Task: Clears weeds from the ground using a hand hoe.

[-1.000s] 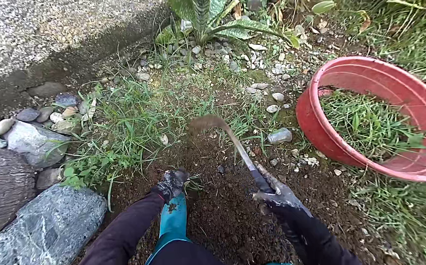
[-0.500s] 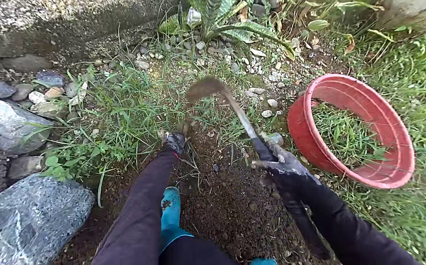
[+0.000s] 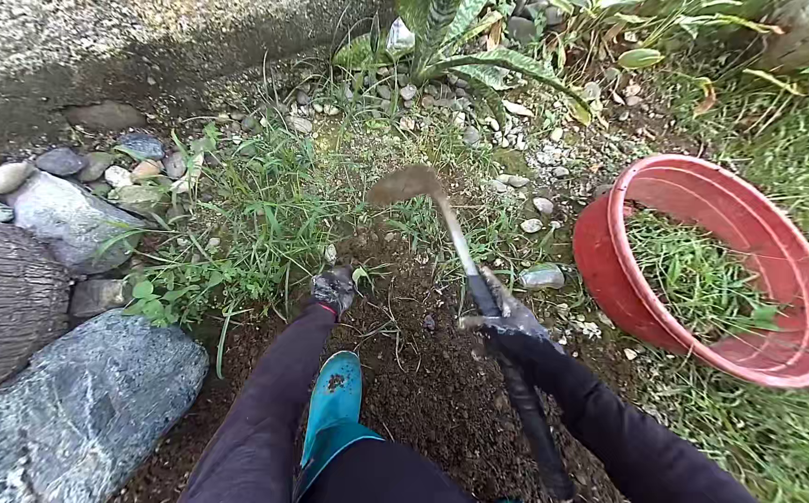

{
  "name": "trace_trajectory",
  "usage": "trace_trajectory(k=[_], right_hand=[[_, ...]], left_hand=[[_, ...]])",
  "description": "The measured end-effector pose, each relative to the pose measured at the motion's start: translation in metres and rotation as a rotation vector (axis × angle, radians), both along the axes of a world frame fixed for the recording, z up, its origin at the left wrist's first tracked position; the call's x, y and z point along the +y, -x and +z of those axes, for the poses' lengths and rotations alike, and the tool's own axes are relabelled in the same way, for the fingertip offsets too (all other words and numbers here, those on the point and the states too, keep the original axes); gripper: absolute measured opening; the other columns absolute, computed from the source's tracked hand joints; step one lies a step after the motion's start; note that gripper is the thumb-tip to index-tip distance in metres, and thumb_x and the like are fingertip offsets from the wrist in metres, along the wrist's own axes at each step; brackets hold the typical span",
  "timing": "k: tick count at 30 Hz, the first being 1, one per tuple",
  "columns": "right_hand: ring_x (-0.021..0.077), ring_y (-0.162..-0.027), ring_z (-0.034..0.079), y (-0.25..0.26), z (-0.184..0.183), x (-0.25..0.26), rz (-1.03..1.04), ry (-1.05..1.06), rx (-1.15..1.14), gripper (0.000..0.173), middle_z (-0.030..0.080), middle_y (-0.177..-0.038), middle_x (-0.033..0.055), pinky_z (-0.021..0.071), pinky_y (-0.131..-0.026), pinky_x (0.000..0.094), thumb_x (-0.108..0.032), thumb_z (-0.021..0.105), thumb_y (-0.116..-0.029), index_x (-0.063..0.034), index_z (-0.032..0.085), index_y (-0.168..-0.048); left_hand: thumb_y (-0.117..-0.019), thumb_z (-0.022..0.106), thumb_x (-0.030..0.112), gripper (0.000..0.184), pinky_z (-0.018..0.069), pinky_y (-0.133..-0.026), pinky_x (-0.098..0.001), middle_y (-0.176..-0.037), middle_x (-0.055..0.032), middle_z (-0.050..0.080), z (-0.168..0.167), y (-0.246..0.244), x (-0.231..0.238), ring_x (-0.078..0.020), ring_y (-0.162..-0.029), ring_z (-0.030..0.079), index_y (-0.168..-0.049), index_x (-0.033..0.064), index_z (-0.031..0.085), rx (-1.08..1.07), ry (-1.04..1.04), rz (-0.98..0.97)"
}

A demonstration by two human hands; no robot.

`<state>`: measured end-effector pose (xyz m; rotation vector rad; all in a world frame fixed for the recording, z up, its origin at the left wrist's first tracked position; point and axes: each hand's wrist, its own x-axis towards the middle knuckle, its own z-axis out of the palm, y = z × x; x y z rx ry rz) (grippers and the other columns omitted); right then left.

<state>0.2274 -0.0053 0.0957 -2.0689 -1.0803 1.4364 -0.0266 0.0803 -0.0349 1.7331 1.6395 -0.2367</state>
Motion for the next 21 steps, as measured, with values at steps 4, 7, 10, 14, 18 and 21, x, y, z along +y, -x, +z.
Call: trace_trajectory(k=[4, 7, 10, 14, 18, 21], right_hand=[[0.0282, -0.079, 0.067, 0.016, -0.019, -0.006, 0.035, 0.026, -0.003, 0.1, 0.061, -0.118, 0.0205, 0.0582, -0.063, 0.0473, -0.005, 0.073, -0.0865, -0.0227, 0.013, -0.163], [0.042, -0.103, 0.066, 0.005, -0.026, -0.022, 0.375, 0.284, -0.132, 0.106, 0.059, -0.133, 0.0261, 0.0553, -0.081, 0.0623, -0.007, 0.076, -0.0855, -0.0272, 0.01, -0.165], [0.035, -0.092, 0.067, 0.003, -0.003, -0.019, 0.27, 0.179, -0.085, 0.101, 0.059, -0.132, 0.0221, 0.0568, -0.07, 0.0541, -0.005, 0.075, -0.0835, -0.0275, 0.019, -0.164], [0.0269, -0.084, 0.067, 0.024, 0.001, -0.002, -0.023, -0.039, 0.004, 0.103, 0.058, -0.127, 0.0203, 0.0593, -0.064, 0.0443, -0.008, 0.076, -0.0867, -0.0262, 0.011, -0.164], [0.0352, -0.089, 0.068, 0.036, -0.039, -0.02, 0.172, 0.139, -0.059, 0.103, 0.062, -0.122, 0.0238, 0.0586, -0.072, 0.0544, -0.01, 0.075, -0.0862, -0.0254, 0.01, -0.165], [0.0405, -0.101, 0.067, 0.023, -0.035, -0.022, 0.353, 0.268, -0.085, 0.106, 0.058, -0.133, 0.0251, 0.0562, -0.077, 0.06, -0.008, 0.076, -0.0848, -0.0294, 0.011, -0.165]], left_hand=[[-0.1035, 0.052, 0.02, 0.04, 0.0456, -0.104, -0.0659, -0.135, -0.0248, 0.063, -0.004, 0.005, -0.068, -0.044, -0.127, 0.06, -0.14, 0.0047, 0.059, -0.097, 0.086, -0.198], [-0.101, 0.054, 0.015, 0.035, 0.0478, -0.101, -0.0646, -0.133, -0.0225, 0.064, -0.005, 0.008, -0.086, -0.0434, -0.123, 0.061, -0.134, 0.0073, 0.063, -0.113, 0.007, -0.3], [-0.1025, 0.054, 0.013, 0.046, 0.0414, -0.109, -0.0656, -0.142, -0.0296, 0.056, 0.005, 0.008, -0.056, -0.0492, -0.131, 0.054, -0.147, -0.0007, 0.05, -0.058, -0.077, -0.211], [-0.1025, 0.056, 0.013, 0.059, 0.044, -0.107, -0.0645, -0.149, -0.0305, 0.049, -0.004, 0.008, 0.003, -0.0494, -0.133, 0.053, -0.157, 0.002, 0.036, 0.108, -0.064, 0.013], [-0.1038, 0.055, 0.017, 0.045, 0.0406, -0.112, -0.0607, -0.143, -0.0274, 0.057, -0.013, 0.01, 0.014, -0.044, -0.136, 0.052, -0.145, -0.001, 0.053, 0.109, -0.048, 0.154], [-0.1033, 0.055, 0.019, 0.042, 0.0421, -0.11, -0.063, -0.14, -0.0253, 0.06, -0.005, 0.015, 0.021, -0.043, -0.133, 0.055, -0.141, 0.0017, 0.057, 0.124, -0.022, 0.12]])
